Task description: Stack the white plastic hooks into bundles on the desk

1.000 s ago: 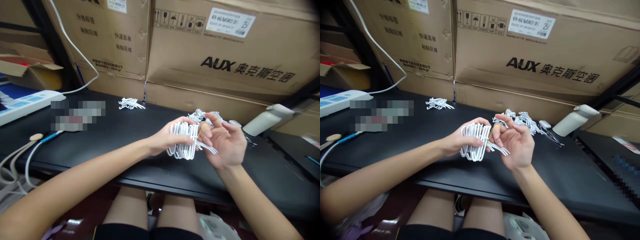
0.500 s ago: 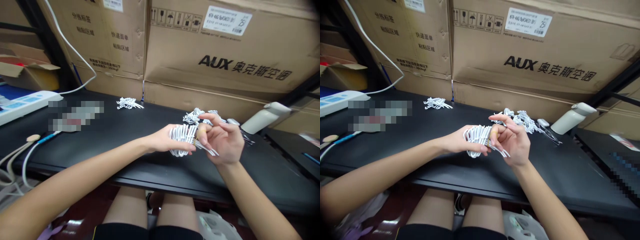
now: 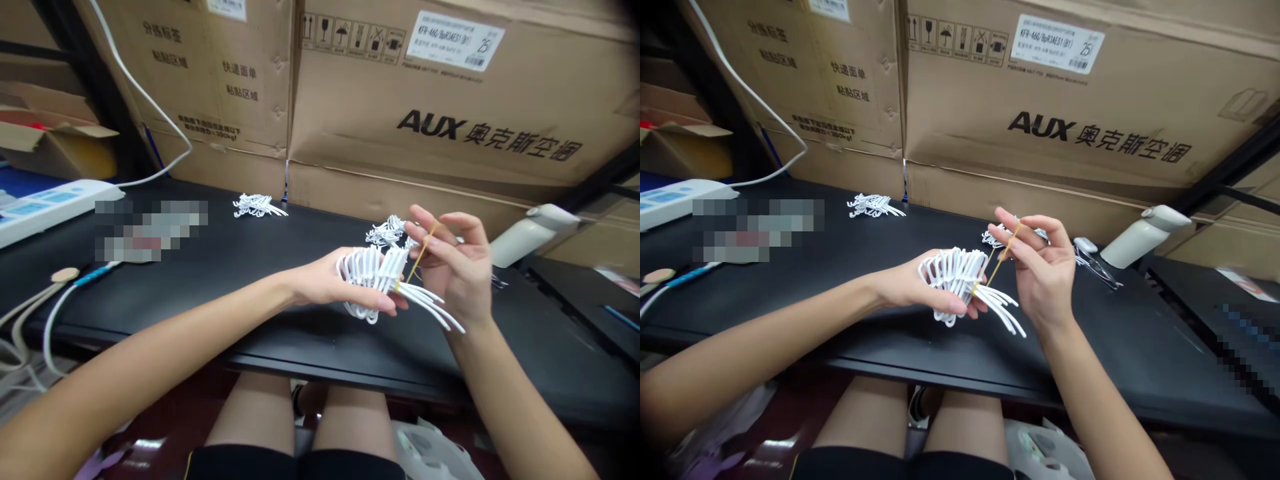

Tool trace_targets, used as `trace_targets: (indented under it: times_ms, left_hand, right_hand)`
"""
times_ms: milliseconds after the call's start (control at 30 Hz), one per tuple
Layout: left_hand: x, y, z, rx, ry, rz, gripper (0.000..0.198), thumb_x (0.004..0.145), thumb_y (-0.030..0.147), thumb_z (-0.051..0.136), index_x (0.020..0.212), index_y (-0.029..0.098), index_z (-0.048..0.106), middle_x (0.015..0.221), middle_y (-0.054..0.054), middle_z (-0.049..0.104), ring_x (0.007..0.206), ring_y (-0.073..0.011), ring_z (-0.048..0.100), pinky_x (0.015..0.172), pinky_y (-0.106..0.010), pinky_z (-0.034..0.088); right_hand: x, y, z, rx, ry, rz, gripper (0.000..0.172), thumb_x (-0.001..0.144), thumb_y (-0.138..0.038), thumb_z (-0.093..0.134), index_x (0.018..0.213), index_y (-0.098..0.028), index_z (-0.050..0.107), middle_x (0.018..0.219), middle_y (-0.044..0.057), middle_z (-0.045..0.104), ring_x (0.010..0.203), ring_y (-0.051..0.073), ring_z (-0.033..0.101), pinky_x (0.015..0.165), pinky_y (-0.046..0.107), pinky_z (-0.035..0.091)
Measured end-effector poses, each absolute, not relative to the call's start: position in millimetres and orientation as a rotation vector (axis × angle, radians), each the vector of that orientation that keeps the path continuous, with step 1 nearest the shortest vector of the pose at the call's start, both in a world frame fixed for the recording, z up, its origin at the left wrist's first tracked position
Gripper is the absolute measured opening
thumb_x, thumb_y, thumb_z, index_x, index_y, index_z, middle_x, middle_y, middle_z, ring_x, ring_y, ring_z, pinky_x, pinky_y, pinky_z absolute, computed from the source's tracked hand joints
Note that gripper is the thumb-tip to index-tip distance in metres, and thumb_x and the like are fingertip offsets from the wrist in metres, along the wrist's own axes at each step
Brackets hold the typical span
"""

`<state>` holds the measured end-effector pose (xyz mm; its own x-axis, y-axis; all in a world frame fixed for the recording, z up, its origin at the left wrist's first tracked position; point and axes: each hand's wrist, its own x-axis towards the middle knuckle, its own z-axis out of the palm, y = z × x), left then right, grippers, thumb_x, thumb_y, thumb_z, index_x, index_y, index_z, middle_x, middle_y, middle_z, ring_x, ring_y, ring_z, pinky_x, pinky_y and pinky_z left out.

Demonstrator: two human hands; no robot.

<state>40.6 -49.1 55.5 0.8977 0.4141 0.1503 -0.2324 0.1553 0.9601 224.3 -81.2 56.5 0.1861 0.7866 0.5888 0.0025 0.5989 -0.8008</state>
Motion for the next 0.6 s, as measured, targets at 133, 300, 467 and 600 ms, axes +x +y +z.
trace_targets:
  times_ms: [133,300,467,600]
  left_hand:
    - [39.9,-49.5,55.8,1.366,0.128,0.467,0.031,0.068,0.013,0.076,0.096,0.013,0.062,0.085,-0.005,0.069,0.08,-0.0145,0.066,0.07,-0.026,0.053]
    - [38.6,-47.7,54.1,1.516,0.249,0.457,0.04,0.065,0.02,0.078,0.099,0.014,0.058,0.085,-0.005,0.067,0.075,-0.0151,0.064,0.069,-0.029,0.051]
    - [40.9,-46.5,50.4,1.787,0.327,0.542,0.034,0.066,0.024,0.074,0.093,0.014,0.057,0.077,0.0,0.062,0.067,-0.0126,0.059,0.063,-0.026,0.048]
    - [45.2,-45.8,41.6,1.99,0.482,0.545,0.019,0.065,0.019,0.067,0.078,0.016,0.054,0.065,0.003,0.057,0.061,-0.0118,0.056,0.055,-0.022,0.043]
  right_hand:
    - [211.0,-87.3,55.0,-0.825,-1.28,0.275,0.034,0.071,-0.026,0.076,0.098,-0.025,0.056,0.1,0.004,0.071,0.093,0.025,0.07,0.073,0.036,0.06]
    - [214.7,-82.6,51.3,-0.823,-1.339,0.409,0.029,0.074,-0.038,0.074,0.08,-0.023,0.05,0.08,0.001,0.072,0.084,0.025,0.072,0.067,0.036,0.061]
    - [214.5,-87.3,54.4,-0.904,-1.676,0.514,0.021,0.073,-0.034,0.074,0.078,-0.02,0.061,0.098,0.009,0.072,0.094,0.027,0.069,0.083,0.042,0.057]
    - [205.1,-91.4,51.7,-0.988,-1.932,0.257,0.027,0.068,-0.028,0.077,0.091,-0.021,0.064,0.103,0.009,0.068,0.099,0.025,0.065,0.09,0.043,0.051]
